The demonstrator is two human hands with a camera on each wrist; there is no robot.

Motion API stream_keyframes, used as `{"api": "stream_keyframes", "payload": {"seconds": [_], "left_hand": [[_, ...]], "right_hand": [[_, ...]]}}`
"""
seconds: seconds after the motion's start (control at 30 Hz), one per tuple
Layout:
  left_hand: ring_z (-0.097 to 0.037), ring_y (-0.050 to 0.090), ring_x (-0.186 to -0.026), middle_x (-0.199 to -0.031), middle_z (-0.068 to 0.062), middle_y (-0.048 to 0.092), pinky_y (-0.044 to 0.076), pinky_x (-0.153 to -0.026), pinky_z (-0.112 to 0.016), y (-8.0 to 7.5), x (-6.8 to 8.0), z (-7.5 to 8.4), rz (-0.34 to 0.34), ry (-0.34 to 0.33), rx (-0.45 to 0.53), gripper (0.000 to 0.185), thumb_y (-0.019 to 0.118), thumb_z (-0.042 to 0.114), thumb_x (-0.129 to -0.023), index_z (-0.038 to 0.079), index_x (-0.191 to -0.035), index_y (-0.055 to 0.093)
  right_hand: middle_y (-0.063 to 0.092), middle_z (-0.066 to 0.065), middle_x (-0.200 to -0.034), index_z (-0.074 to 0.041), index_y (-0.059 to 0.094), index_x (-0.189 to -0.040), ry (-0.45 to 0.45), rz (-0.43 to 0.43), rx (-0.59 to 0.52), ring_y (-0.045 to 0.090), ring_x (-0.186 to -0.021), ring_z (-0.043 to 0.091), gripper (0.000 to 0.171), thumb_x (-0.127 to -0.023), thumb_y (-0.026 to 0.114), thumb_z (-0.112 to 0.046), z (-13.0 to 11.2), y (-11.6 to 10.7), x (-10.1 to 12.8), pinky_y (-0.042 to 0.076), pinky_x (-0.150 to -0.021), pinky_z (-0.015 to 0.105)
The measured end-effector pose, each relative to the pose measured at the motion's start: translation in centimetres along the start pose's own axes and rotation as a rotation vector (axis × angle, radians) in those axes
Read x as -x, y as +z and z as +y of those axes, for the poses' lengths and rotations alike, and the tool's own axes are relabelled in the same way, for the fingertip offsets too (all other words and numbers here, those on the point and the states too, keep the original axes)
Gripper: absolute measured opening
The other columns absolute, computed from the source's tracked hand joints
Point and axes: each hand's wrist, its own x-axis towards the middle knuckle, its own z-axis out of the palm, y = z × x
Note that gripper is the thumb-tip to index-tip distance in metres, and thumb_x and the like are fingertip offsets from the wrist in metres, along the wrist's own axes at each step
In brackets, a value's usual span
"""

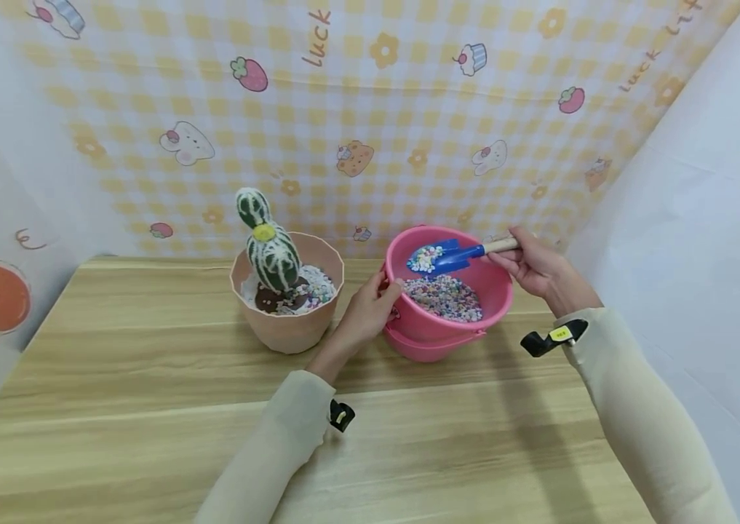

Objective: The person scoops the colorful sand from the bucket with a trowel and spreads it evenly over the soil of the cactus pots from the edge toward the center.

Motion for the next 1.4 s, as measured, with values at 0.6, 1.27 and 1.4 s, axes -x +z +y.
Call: {"api": "stream_keyframes", "payload": {"seconds": [0.6,1.27,1.4], "left_hand": [[-0.023,0.042,-0.141,-0.155,-0.002,0.041,0.043,-0.111,-0.04,-0.1,0.9,0.3,0.021,0.026,-0.105,0.058,0.044,0.046,-0.103,0.024,-0.156,0.033],[-0.024,0.069,-0.103,-0.123,-0.016,0.066,0.06,-0.083,-0.037,-9.6,7.8,1.4,-0.125,0.321,-0.155,0.037,0.052,0.018,-0.104,0.003,-0.137,0.056],[-0.018,0.071,-0.082,-0.109,-0.017,0.071,0.059,-0.062,-0.03,-13.6,10.0,1.6,0.067,0.358,-0.188,0.03,0.05,0.018,-0.105,0.0,-0.124,0.064]], "right_hand": [[0.072,0.025,-0.083,0.005,0.073,-0.091,-0.025,0.027,-0.015,0.075,-0.082,0.031,0.048,-0.103,0.051,-0.036,-0.1,0.0,0.6,0.059,-0.079,0.023],[0.073,0.024,-0.083,0.003,0.071,-0.094,0.003,0.04,-0.041,0.075,-0.082,0.029,0.041,-0.1,0.056,-0.035,-0.1,1.6,-0.2,0.059,-0.079,0.024],[0.073,0.024,-0.084,0.0,0.067,-0.097,0.02,0.047,-0.055,0.075,-0.083,0.027,0.036,-0.1,0.057,-0.034,0.0,2.6,-0.6,0.058,-0.08,0.024]]}}
